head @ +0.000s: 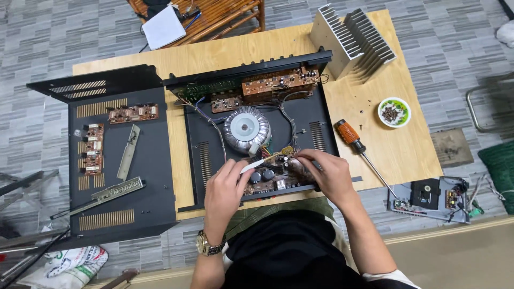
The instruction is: Cleaning internal components and managing wires inside an open electronic amplifier.
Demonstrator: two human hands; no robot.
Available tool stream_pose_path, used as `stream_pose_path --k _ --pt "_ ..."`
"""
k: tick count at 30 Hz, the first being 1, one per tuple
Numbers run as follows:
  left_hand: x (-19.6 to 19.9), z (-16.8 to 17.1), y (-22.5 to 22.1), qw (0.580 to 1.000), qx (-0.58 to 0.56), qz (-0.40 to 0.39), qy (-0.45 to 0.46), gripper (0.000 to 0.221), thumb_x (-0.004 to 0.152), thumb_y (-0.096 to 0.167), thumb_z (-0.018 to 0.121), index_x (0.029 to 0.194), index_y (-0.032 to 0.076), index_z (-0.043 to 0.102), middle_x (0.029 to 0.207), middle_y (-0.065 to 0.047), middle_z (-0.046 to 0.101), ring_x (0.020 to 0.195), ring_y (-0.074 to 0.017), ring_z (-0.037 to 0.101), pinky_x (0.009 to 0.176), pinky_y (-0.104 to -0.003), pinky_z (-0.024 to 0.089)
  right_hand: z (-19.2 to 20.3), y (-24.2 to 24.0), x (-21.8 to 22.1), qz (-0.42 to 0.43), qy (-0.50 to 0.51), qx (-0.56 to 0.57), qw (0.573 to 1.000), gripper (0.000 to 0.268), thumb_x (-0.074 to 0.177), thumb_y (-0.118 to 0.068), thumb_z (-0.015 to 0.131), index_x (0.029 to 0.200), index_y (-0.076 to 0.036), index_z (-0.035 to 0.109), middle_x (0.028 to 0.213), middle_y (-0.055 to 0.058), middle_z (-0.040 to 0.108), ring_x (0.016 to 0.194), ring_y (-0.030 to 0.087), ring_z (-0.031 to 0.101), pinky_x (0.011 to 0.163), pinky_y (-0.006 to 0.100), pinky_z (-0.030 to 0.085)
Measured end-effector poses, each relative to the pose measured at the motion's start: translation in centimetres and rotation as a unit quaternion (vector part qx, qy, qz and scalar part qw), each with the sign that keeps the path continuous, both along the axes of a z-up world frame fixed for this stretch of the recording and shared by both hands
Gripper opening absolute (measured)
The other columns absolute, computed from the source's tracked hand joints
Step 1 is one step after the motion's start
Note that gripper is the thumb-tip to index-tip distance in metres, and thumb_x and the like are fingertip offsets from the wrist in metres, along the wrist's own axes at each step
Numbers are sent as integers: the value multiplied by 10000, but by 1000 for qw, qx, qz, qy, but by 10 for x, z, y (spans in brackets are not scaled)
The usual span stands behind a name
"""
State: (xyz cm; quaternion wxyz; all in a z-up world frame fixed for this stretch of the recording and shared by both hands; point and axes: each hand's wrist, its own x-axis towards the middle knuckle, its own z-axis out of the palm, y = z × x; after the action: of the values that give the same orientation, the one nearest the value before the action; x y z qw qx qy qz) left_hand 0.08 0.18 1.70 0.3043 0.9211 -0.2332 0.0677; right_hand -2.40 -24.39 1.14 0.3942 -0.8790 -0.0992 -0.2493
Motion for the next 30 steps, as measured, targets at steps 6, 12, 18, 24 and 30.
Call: stream_pose_path --k 6,12,18,24,30 --pt "0 3 -1 1000 -3 2 6 170 987 261 630 995 97 672 684 -27 506 607 -249 620 510 -340 497 -7 -6 0 6 2 -10 1000 89 906 -64 712 965 -126 738 830 9 774 763 231 748 688 348 592" --pt "-1 1 0 1000 -9 3 -2 158 986 261 632 989 108 670 676 -21 490 592 -235 600 502 -326 480 -20 -12 0 -6 19 -18 1000 72 928 -80 700 965 -138 721 811 0 756 757 220 738 698 336 590" --pt "-1 2 -1 1000 -7 5 -11 147 981 251 638 986 105 661 680 -25 487 598 -243 602 501 -333 482 -17 -12 0 -3 34 -4 999 70 913 -62 712 942 -126 712 804 22 755 762 242 740 699 349 589" --pt "-1 -3 0 1000 -7 5 2 167 986 274 632 986 109 662 680 -23 488 596 -251 597 513 -344 482 -4 -8 2 6 14 17 1000 108 880 -3 740 932 -97 723 824 37 764 755 242 739 713 338 595" --pt "0 -10 1 1000 -9 6 -13 164 977 290 646 985 126 659 694 -15 491 608 -245 605 521 -347 496 -4 -9 0 11 6 -19 1000 163 857 -9 756 974 -121 737 837 7 758 776 213 738 732 331 599"
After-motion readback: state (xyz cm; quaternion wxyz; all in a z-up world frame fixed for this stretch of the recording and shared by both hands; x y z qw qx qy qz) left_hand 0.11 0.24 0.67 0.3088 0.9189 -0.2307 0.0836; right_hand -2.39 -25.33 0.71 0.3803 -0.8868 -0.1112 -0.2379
